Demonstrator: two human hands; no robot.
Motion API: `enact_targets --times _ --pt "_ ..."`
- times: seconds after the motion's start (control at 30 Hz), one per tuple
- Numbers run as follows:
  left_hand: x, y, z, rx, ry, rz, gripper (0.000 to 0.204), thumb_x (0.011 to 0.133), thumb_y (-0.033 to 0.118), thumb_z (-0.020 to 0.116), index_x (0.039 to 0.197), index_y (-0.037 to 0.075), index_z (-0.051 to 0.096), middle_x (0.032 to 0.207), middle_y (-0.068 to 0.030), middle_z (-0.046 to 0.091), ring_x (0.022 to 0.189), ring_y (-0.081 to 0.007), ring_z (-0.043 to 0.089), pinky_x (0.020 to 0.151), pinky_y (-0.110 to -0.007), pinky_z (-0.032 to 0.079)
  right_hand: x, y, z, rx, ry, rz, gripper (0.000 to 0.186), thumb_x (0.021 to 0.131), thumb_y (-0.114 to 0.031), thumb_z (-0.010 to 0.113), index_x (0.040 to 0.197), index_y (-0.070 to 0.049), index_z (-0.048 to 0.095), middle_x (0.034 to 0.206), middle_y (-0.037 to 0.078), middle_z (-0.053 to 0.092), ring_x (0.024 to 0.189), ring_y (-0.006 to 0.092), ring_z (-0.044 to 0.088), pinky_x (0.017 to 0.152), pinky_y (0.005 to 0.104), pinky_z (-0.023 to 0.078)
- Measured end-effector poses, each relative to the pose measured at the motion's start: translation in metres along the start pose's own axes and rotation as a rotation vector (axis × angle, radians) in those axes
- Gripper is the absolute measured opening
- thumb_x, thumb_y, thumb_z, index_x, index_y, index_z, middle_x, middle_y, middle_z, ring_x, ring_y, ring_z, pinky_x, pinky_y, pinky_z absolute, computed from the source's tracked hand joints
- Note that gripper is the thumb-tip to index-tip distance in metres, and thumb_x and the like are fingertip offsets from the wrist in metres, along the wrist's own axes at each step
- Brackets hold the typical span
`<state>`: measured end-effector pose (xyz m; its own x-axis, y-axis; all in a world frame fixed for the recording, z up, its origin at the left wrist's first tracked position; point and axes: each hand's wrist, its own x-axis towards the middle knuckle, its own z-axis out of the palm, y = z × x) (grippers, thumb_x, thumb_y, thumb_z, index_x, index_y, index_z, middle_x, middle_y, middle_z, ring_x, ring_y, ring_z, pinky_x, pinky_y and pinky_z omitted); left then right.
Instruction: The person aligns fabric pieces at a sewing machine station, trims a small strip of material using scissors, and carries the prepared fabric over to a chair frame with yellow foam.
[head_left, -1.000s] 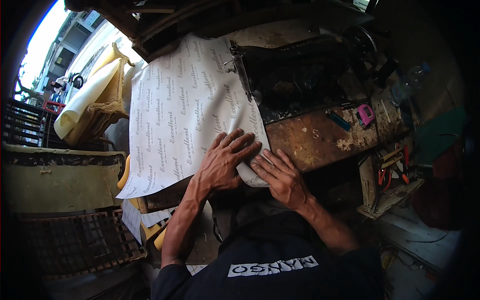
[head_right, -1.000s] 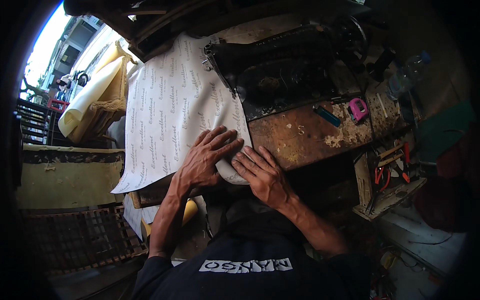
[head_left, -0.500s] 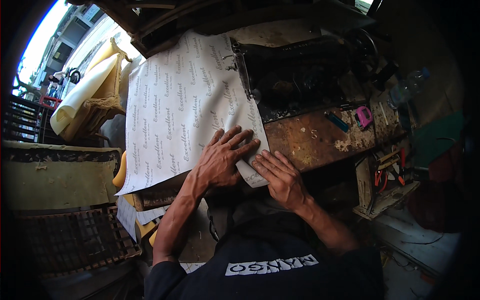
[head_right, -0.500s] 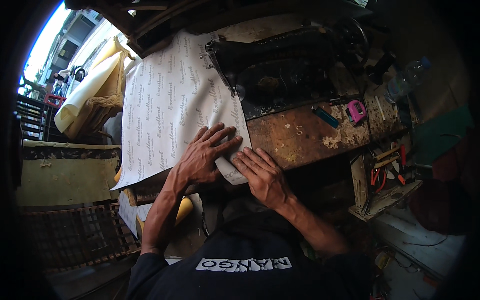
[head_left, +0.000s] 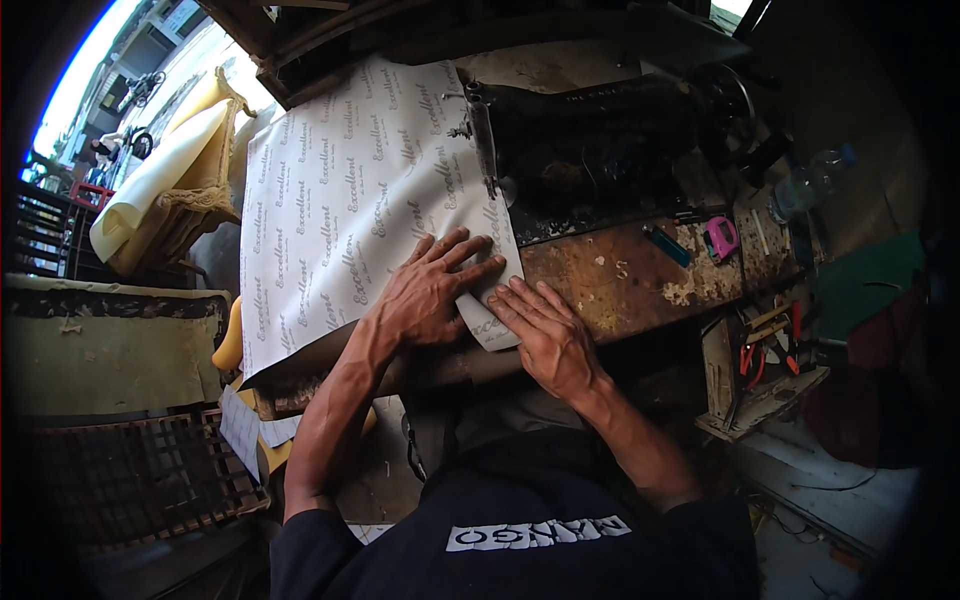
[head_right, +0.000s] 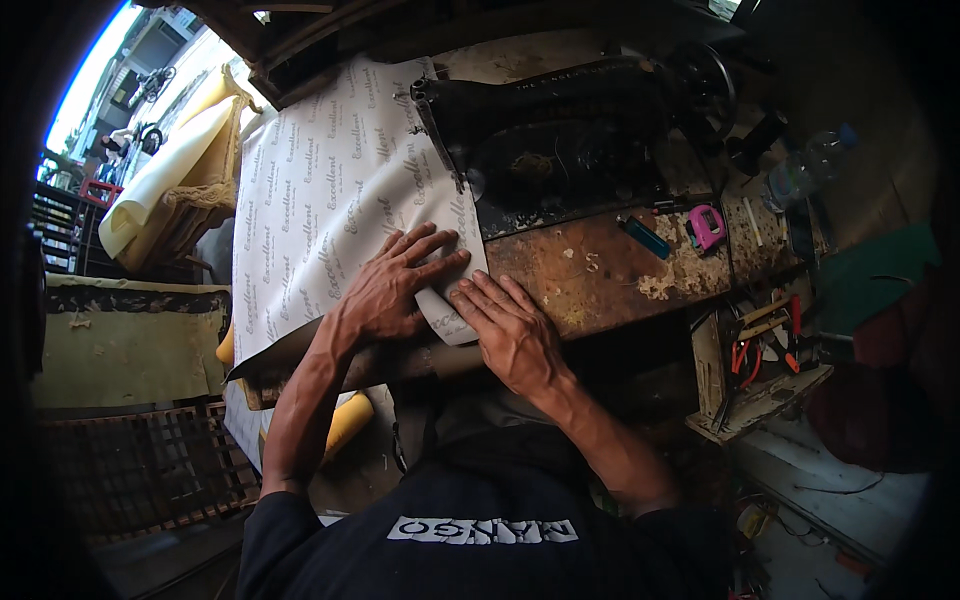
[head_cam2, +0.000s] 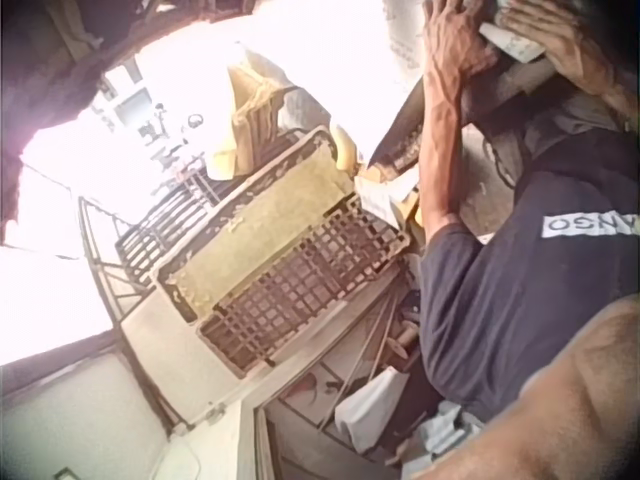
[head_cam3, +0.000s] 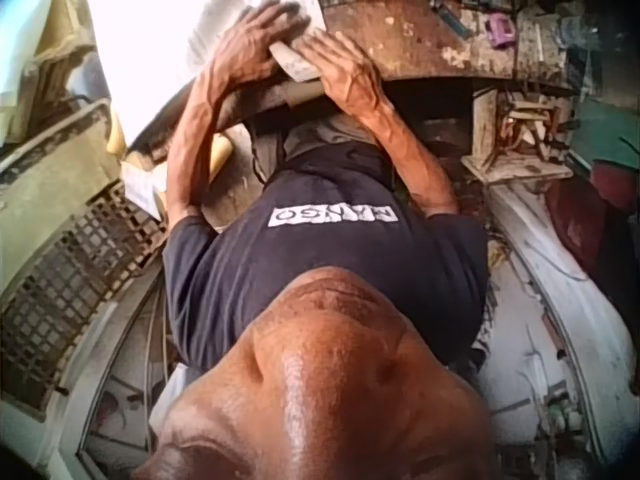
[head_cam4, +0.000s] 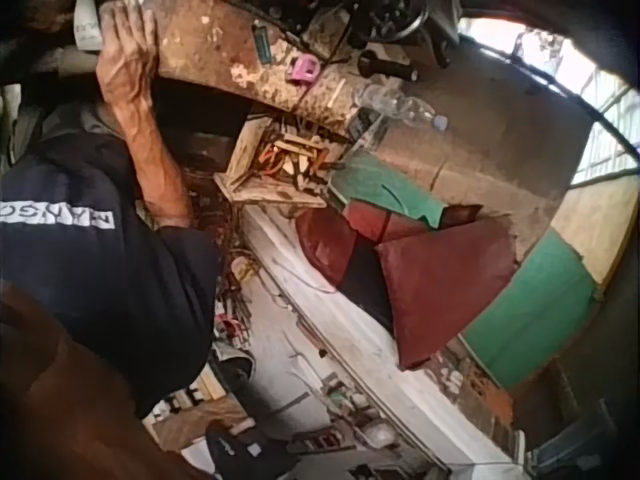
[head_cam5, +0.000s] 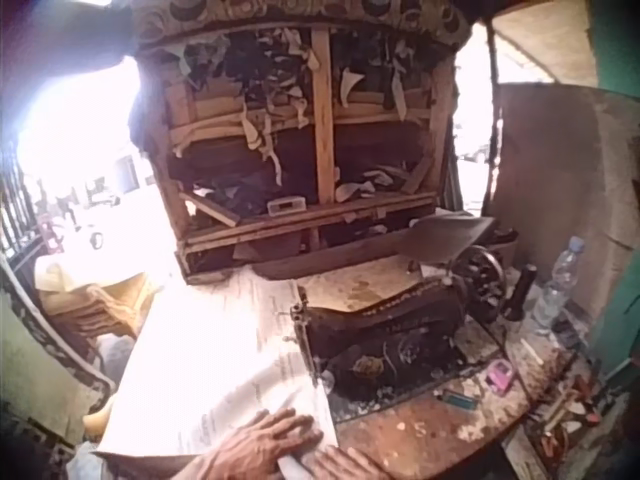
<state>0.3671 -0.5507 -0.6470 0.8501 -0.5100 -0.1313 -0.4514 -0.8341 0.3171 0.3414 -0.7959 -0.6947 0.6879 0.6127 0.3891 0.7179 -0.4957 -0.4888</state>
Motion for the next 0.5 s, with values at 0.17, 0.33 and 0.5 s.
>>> enact_targets --times 0.17,0.33,0.5 --pt "0.006 -0.014 0.001 0.019 0.021 0.024 0.092 0.069 0.018 0.077 0.157 0.024 0.052 0.166 -0.0094 0.041 0.158 -0.0368 0.029 0.132 -0.055 0.021 0.009 0.009 0.005 0.019 -0.033 0.005 0.058 0.086 0.006 0.060 0.142 -0.006 0.066 0.148 0.013 0.064 0.146 0.0303 0.052 0.125 0.0514 0.036" --pt "0.014 -0.027 0.000 0.034 0.043 0.044 0.087 0.075 0.025 0.076 0.158 0.023 0.052 0.167 -0.0116 0.041 0.158 -0.0373 0.030 0.130 -0.056 0.022 0.021 0.013 0.005 0.005 -0.046 -0.011 0.047 0.092 0.000 0.059 0.138 -0.002 0.067 0.144 0.016 0.066 0.143 0.0326 0.055 0.124 0.0498 0.036" --pt "0.019 -0.039 -0.004 0.026 0.072 0.074 0.092 0.067 0.020 0.074 0.157 0.024 0.052 0.166 -0.0097 0.041 0.157 -0.0356 0.033 0.126 -0.057 0.029 0.032 0.017 0.010 -0.005 -0.040 -0.027 0.046 0.092 -0.001 0.058 0.137 -0.002 0.067 0.144 0.016 0.066 0.143 0.0328 0.055 0.124 0.0495 0.037"
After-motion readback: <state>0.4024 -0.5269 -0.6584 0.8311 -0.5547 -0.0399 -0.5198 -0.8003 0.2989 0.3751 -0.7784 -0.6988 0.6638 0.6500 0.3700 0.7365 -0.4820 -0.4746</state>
